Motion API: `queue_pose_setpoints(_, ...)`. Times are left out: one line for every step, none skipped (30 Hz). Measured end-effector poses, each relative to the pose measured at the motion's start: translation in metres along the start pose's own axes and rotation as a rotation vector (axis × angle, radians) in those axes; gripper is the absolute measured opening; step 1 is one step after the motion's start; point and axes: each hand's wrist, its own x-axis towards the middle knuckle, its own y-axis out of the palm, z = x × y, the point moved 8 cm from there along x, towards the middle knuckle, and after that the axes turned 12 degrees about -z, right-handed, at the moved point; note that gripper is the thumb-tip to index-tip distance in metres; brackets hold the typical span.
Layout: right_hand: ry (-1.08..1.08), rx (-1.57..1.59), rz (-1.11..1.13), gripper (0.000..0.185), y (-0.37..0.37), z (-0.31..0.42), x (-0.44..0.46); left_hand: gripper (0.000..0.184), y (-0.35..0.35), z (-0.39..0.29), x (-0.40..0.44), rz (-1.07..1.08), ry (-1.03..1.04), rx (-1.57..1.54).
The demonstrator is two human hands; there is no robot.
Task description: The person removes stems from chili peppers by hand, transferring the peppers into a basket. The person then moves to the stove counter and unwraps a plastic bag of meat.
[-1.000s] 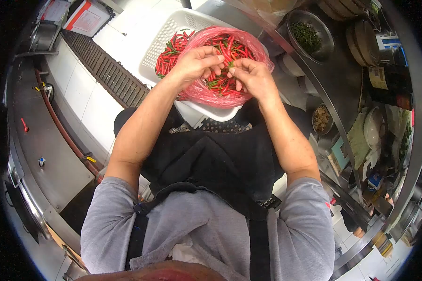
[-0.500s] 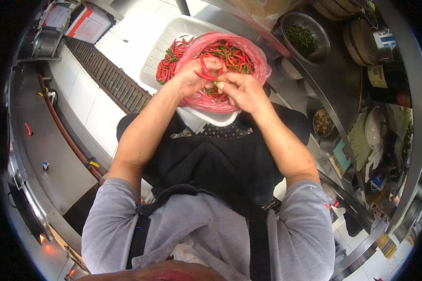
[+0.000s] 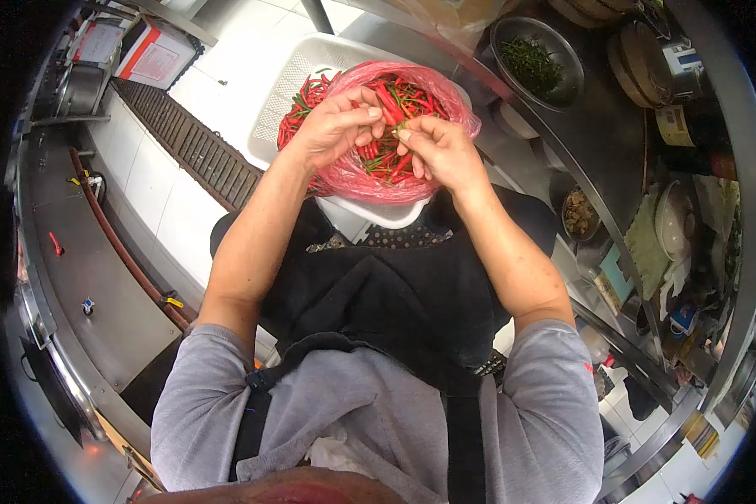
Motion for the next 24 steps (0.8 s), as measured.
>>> queue_pose_setpoints(0.001,-0.017,0.001,0.020,0.000,0.000,0.000,0.018,0.001,0.000,0.000,0.000,0.000,0.000)
queue_pose_setpoints(0.001,-0.017,0.000,0.020,0.000,-0.001,0.001,0.015,0.002,0.001,-0.001,0.007,-0.012,0.016)
queue_pose_setpoints(0.001,-0.040,0.004,0.020,0.000,-0.002,0.001,0.012,0.004,0.002,-0.002,0.014,-0.024,0.032)
queue_pose_setpoints(0.001,-0.063,0.008,0.020,0.001,-0.002,0.002,0.012,0.005,0.002,-0.002,0.014,-0.024,0.032)
queue_pose_setpoints(0.001,-0.063,0.007,0.020,0.001,-0.003,0.002,0.012,0.006,0.002,-0.002,0.010,-0.019,0.047)
queue_pose_setpoints(0.003,-0.060,0.002,0.020,0.001,-0.003,0.001,0.011,0.007,0.001,-0.002,0.006,-0.012,0.063)
queue_pose_setpoints(0.005,-0.058,-0.002,0.020,0.001,-0.003,0.001,0.011,0.008,0.000,-0.003,0.006,-0.012,0.062)
queue_pose_setpoints(0.005,-0.059,-0.001,0.020,0.002,-0.003,0.002,0.011,0.008,-0.001,-0.003,-0.016,-0.014,0.073)
queue_pose_setpoints(0.012,-0.060,-0.007,0.020,0.001,-0.003,0.002,0.011,0.007,-0.001,-0.003,-0.040,-0.016,0.083)
queue_pose_setpoints(0.019,-0.061,-0.012,0.020,0.001,-0.003,0.002,0.011,0.005,0.000,-0.003,-0.041,-0.015,0.082)
queue_pose_setpoints(0.019,-0.062,-0.011,0.020,0.001,-0.004,0.003,0.012,0.003,0.000,-0.001,-0.041,0.013,0.119)
queue_pose_setpoints(0.014,-0.071,-0.008,0.020,0.002,-0.005,0.003,0.012,0.003,0.000,0.000,-0.040,0.040,0.155)
queue_pose_setpoints(0.009,-0.081,-0.005,0.020,0.002,-0.006,0.004,0.012,0.003,0.001,0.000,-0.040,0.041,0.156)
queue_pose_setpoints(0.008,-0.080,-0.005,0.020,0.002,-0.007,0.004,0.015,0.002,0.002,0.000,-0.046,0.049,0.146)
queue_pose_setpoints(0.003,-0.072,-0.006,0.020,0.003,-0.007,0.004,0.018,0.002,0.002,0.000,-0.053,0.056,0.136)
queue_pose_setpoints(-0.003,-0.063,-0.007,0.019,0.003,-0.007,0.004,0.018,0.001,0.003,0.001,-0.052,0.058,0.137)
queue_pose_setpoints(-0.007,-0.063,-0.007,0.019,0.003,-0.006,0.004,0.017,-0.001,0.005,0.001,-0.050,0.041,0.134)
queue_pose_setpoints(0.004,-0.030,-0.005,0.018,0.003,-0.006,0.004,0.015,-0.002,0.006,0.002,-0.049,0.024,0.132)
queue_pose_setpoints(0.014,0.004,-0.002,0.018,0.003,-0.006,0.004,0.015,-0.004,0.006,0.002,-0.049,0.028,0.134)
queue_pose_setpoints(0.009,0.004,0.000,0.018,0.002,-0.006,0.005,0.013,-0.003,0.009,0.002,-0.031,-0.010,0.076)
queue_pose_setpoints(-0.023,0.028,0.009,0.018,0.000,-0.003,0.005,0.011,-0.002,0.011,0.001,-0.011,-0.048,0.020)
queue_pose_setpoints(-0.056,0.052,0.018,0.018,0.000,-0.001,0.006,0.011,-0.003,0.009,0.001,-0.010,-0.042,0.024)
queue_pose_setpoints(-0.064,0.052,0.019,0.018,0.001,-0.002,0.006,0.010,-0.002,0.010,0.001,0.003,-0.089,-0.021)
queue_pose_setpoints(-0.096,-0.025,0.011,0.019,0.002,-0.004,0.002,0.009,-0.002,0.012,0.000,0.017,-0.135,-0.066)
